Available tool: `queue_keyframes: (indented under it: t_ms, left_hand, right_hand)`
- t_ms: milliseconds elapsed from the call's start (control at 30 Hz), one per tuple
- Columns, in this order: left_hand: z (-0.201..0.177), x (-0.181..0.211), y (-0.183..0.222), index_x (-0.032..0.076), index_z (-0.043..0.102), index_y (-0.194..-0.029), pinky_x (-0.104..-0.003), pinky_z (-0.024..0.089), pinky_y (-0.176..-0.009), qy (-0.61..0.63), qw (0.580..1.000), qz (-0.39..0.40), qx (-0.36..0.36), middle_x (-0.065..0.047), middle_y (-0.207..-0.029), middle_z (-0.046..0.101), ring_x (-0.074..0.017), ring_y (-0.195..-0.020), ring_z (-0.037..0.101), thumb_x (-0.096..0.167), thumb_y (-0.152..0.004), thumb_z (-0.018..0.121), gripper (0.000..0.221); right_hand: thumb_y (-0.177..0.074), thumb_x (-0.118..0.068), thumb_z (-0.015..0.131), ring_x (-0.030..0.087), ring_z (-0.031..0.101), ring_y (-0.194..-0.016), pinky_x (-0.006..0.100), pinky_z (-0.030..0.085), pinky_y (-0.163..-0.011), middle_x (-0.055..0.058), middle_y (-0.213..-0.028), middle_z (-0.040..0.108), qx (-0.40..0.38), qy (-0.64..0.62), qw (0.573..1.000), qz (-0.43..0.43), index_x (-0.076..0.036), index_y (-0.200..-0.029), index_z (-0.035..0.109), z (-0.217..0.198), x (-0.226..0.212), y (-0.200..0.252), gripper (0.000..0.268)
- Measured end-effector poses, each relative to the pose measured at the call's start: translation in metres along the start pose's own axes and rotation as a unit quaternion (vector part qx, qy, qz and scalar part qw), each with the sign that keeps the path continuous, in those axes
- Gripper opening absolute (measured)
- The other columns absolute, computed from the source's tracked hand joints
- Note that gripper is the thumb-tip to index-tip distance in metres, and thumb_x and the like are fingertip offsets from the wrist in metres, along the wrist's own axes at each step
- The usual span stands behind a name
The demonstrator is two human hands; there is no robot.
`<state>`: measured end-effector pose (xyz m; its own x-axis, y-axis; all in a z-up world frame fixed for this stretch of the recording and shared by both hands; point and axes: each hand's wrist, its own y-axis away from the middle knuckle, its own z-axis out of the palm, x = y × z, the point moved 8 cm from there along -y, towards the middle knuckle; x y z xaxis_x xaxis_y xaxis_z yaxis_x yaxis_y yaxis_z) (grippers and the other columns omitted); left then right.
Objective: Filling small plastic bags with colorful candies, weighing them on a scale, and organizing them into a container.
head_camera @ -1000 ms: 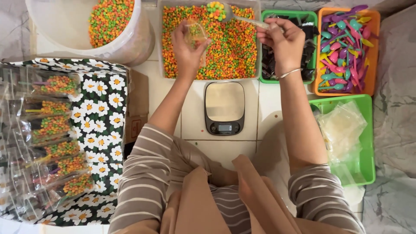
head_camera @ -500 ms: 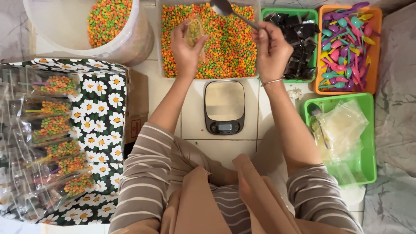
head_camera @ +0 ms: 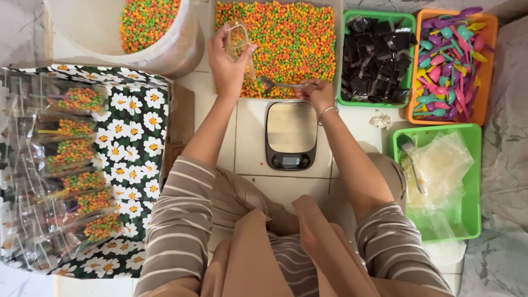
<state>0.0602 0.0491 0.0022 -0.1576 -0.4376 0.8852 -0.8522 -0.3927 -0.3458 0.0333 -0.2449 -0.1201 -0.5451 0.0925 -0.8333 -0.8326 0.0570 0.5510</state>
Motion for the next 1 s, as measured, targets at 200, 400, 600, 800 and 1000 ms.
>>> queue_keyframes:
  t_ms: [200, 400, 600, 800, 1000]
  left_hand:
    - [0.005, -0.009, 0.006, 0.006, 0.050, -0.139, -0.036, 0.051, -0.105, -0.018, 1.000, 0.003, 0.001, -0.010, -0.127, 0.057, -0.0266, -0.116, 0.063, 0.018, -0.079, 0.098, 0.077]
    - [0.022, -0.005, 0.017, 0.012, 0.045, -0.145, -0.037, 0.054, -0.105, 0.018, 1.000, 0.000, -0.017, -0.009, -0.131, 0.052, -0.0252, -0.121, 0.059, 0.016, -0.081, 0.097, 0.082]
    - [0.034, 0.025, 0.015, 0.002, 0.045, -0.143, -0.041, 0.054, -0.105, 0.036, 0.999, 0.011, -0.040, -0.014, -0.132, 0.050, -0.0314, -0.120, 0.062, 0.021, -0.087, 0.092, 0.075]
    - [0.045, 0.011, 0.014, 0.002, 0.045, -0.145, -0.042, 0.053, -0.108, 0.007, 0.999, 0.013, -0.029, -0.014, -0.131, 0.052, -0.0311, -0.120, 0.063, 0.022, -0.082, 0.095, 0.083]
    - [0.042, 0.007, 0.014, 0.008, 0.033, -0.151, -0.047, 0.056, -0.112, 0.033, 0.998, 0.026, -0.050, -0.013, -0.137, 0.046, -0.0302, -0.125, 0.059, 0.015, -0.083, 0.097, 0.093]
  right_hand:
    - [-0.097, 0.003, 0.054, 0.018, 0.074, -0.068, 0.024, 0.065, -0.065, 0.016, -0.088, 0.076, 0.024, -0.021, 0.997, -0.064, 0.007, -0.110, 0.066, -0.026, -0.057, 0.000, 0.018]
    - [-0.100, 0.001, 0.056, 0.016, 0.075, -0.076, 0.022, 0.066, -0.072, 0.013, -0.090, 0.076, 0.014, -0.036, 0.980, -0.194, 0.006, -0.113, 0.067, -0.010, -0.161, 0.045, 0.018]
    - [-0.105, 0.003, 0.055, 0.017, 0.073, -0.084, 0.025, 0.064, -0.078, 0.016, -0.097, 0.074, -0.041, 0.040, 0.936, -0.347, 0.009, -0.116, 0.063, 0.026, -0.198, 0.086, 0.016]
    - [-0.101, 0.012, 0.061, 0.020, 0.075, -0.088, 0.027, 0.058, -0.073, 0.014, -0.105, 0.075, 0.045, 0.244, 0.801, -0.545, 0.008, -0.117, 0.066, 0.053, -0.225, 0.153, 0.017]
    - [-0.099, 0.003, 0.059, 0.010, 0.067, -0.071, 0.022, 0.059, -0.067, 0.003, -0.084, 0.073, 0.101, 0.175, 0.907, -0.369, 0.003, -0.114, 0.070, 0.010, -0.131, 0.056, 0.018]
